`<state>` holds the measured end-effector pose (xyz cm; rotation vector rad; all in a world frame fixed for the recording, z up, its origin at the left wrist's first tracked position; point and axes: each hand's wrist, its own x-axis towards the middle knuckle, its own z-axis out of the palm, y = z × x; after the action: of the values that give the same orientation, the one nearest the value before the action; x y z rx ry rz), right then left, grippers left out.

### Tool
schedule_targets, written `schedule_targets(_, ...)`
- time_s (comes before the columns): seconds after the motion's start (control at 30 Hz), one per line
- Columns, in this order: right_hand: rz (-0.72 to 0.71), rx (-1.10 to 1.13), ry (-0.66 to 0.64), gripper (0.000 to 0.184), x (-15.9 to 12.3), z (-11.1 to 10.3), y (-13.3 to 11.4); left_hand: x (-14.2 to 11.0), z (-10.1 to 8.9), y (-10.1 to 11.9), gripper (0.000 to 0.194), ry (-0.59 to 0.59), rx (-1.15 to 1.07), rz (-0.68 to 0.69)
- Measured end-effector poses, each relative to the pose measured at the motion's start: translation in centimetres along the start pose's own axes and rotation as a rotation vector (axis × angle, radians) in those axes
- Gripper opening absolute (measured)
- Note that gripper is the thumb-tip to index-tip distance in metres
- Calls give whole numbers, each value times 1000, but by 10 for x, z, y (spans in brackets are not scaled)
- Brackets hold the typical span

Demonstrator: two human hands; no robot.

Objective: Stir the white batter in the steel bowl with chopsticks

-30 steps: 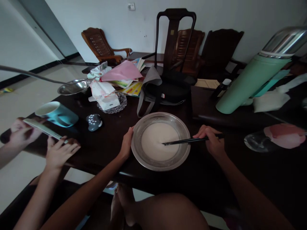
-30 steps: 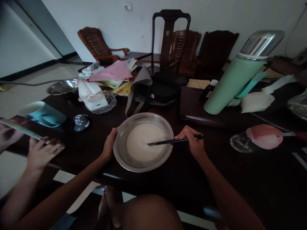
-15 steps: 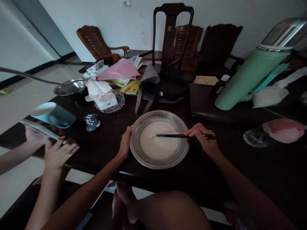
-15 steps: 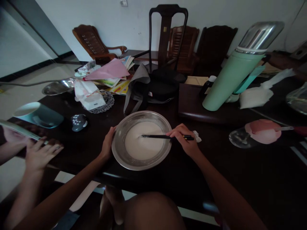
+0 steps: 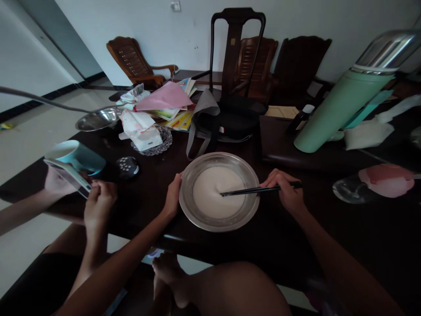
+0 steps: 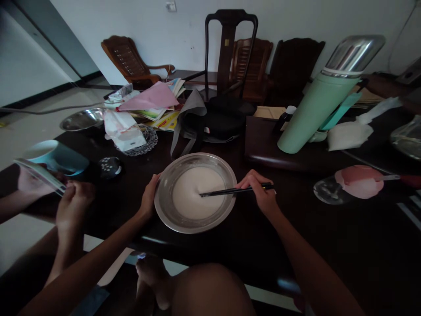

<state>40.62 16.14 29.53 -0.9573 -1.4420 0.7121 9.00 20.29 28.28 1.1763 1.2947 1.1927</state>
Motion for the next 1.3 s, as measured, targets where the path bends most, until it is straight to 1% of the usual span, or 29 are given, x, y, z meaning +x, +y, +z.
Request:
schedule_targets(0.07,-19,-54,-126,31,-1,2,-2,0,0,1,64,-9,11,6)
schedule_targets(0.1,-28,-91,-162,26,-1,2,-3,-1,0,1,65,-10,12,6)
schedule_targets(0.13,-27,-122,-162,24,-1,3,-3,-1,0,1,66,-5,10,4)
schedule_targets(0.2,1,-121,-90,25,-1,2,-4,0,0,-1,66,19,10,-4)
schedule_targets(0.27,25,-47,-7,32,-1,2,-4,0,-2,-3,64,44,15,-10)
schedule_targets(0.3,25,-10,0,35,-1,2,-4,1,-2,-5,62,53,16,-11)
schedule_targets(0.37,8,-1,-63,34,-1,2,-4,2,-4,-8,59,65,20,-12)
schedule_targets(0.43,-5,-74,-139,28,-1,1,-4,3,-6,-11,56,72,30,-13)
schedule_targets(0.47,-4,-108,-139,26,-1,1,-4,4,-7,-12,55,76,36,-12)
schedule_targets(0.57,15,-77,-18,30,0,-1,-3,4,-8,-13,53,78,45,-4)
schedule_targets(0.6,22,-47,7,33,0,-2,-2,4,-8,-13,53,77,43,-3)
schedule_targets(0.63,22,-28,-1,35,-1,-1,-2,4,-9,-14,53,75,39,-3)
schedule_targets(0.67,18,-31,-43,34,-1,0,-2,5,-8,-14,53,73,34,-4)
schedule_targets(0.73,-9,-99,-171,27,-1,2,-3,5,-8,-15,53,74,30,-6)
schedule_targets(0.77,-26,-145,-214,23,0,3,-4,5,-8,-15,53,79,32,-5)
schedule_targets(0.8,-45,-183,-218,20,0,3,-5,5,-8,-16,53,86,37,-2)
schedule_targets(0.83,-55,-211,-189,19,0,2,-5,5,-8,-16,53,95,44,2)
schedule_targets(0.87,-54,-210,-123,21,0,1,-5,5,-8,-16,52,104,51,7)
schedule_targets(0.93,-39,-146,-6,30,0,-1,-5,5,-8,-16,51,112,60,10)
schedule_targets(0.97,-28,-103,13,34,0,-1,-5,5,-8,-15,51,109,59,7)
schedule_targets(1.0,-21,-70,-6,36,0,-2,-5,4,-8,-15,51,103,54,4)
schedule_targets(1.03,-19,-59,-58,35,0,-1,-6,4,-8,-15,52,96,48,0)
schedule_targets(1.1,-29,-95,-176,29,0,0,-8,5,-8,-15,53,89,36,-5)
schedule_targets(1.13,-31,-126,-194,26,0,0,-8,5,-8,-16,54,86,32,-7)
schedule_targets(1.17,-23,-144,-173,25,1,0,-9,6,-8,-16,54,85,30,-9)
schedule_targets(1.2,-5,-141,-121,26,1,0,-9,6,-7,-16,54,85,29,-11)
schedule_targets(1.27,38,-74,-7,33,2,-1,-9,6,-7,-15,53,75,30,-14)
schedule_targets(1.3,49,-34,11,36,2,-1,-9,5,-7,-15,53,72,36,-6)
